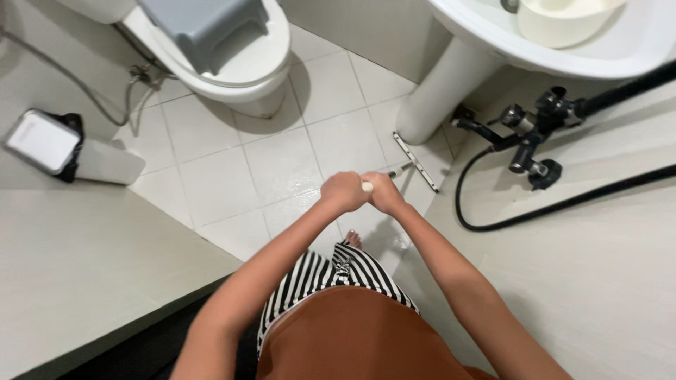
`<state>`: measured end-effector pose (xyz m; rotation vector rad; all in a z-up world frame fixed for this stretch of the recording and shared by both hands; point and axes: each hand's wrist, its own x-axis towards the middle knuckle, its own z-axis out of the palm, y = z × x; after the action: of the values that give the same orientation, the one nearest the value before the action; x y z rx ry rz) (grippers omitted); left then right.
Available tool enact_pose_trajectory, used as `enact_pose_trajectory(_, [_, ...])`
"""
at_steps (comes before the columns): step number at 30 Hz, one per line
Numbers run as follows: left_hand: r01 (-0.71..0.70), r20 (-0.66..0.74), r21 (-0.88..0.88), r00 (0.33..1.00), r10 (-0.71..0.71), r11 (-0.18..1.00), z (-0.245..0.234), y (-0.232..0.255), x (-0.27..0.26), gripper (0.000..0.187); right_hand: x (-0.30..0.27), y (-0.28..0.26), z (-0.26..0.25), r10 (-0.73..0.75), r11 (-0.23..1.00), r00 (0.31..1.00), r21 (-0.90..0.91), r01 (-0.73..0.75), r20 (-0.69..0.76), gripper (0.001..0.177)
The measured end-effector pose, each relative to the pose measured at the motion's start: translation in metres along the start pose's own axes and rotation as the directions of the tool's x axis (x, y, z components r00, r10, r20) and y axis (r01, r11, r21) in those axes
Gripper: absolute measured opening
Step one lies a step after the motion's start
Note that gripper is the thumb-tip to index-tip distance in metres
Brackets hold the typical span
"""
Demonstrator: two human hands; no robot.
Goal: The person uses a squeegee to push water across a tiled bathroom floor, maneuvering around a toilet and pedestal sink, and then moves cleaning bottles on the floor by hand.
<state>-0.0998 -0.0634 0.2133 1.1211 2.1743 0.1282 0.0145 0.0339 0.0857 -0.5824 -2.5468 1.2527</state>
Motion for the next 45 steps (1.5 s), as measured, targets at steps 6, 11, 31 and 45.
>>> enact_pose_trajectory(6, [0.034, 0.120, -0.111, 0.993, -0.021, 0.993, 0.023, -0.056, -0.019, 0.040, 0.003, 0.000, 0.046, -0.052, 0.997, 0.987, -0.051, 0.060, 0.153, 0.014])
enact_pose_trajectory(11, [0.049, -0.066, -0.114, 0.996, -0.057, 0.992, 0.028, -0.087, -0.070, 0.039, -0.003, -0.063, 0.059, 0.100, 0.968, 0.954, -0.249, -0.028, 0.281, 0.018])
enact_pose_trajectory(31, [-0.004, -0.053, -0.125, 0.999, -0.003, 0.992, -0.048, -0.134, -0.231, 0.029, -0.059, -0.229, 0.106, -0.011, 1.000, 0.943, -0.020, 0.018, 0.332, 0.028])
enact_pose_trajectory(45, [-0.158, -0.339, -0.318, 0.940, 0.044, 0.935, -0.059, -0.091, -0.227, 0.032, -0.055, -0.223, 0.065, 0.120, 0.992, 0.985, -0.054, -0.114, 0.127, 0.022])
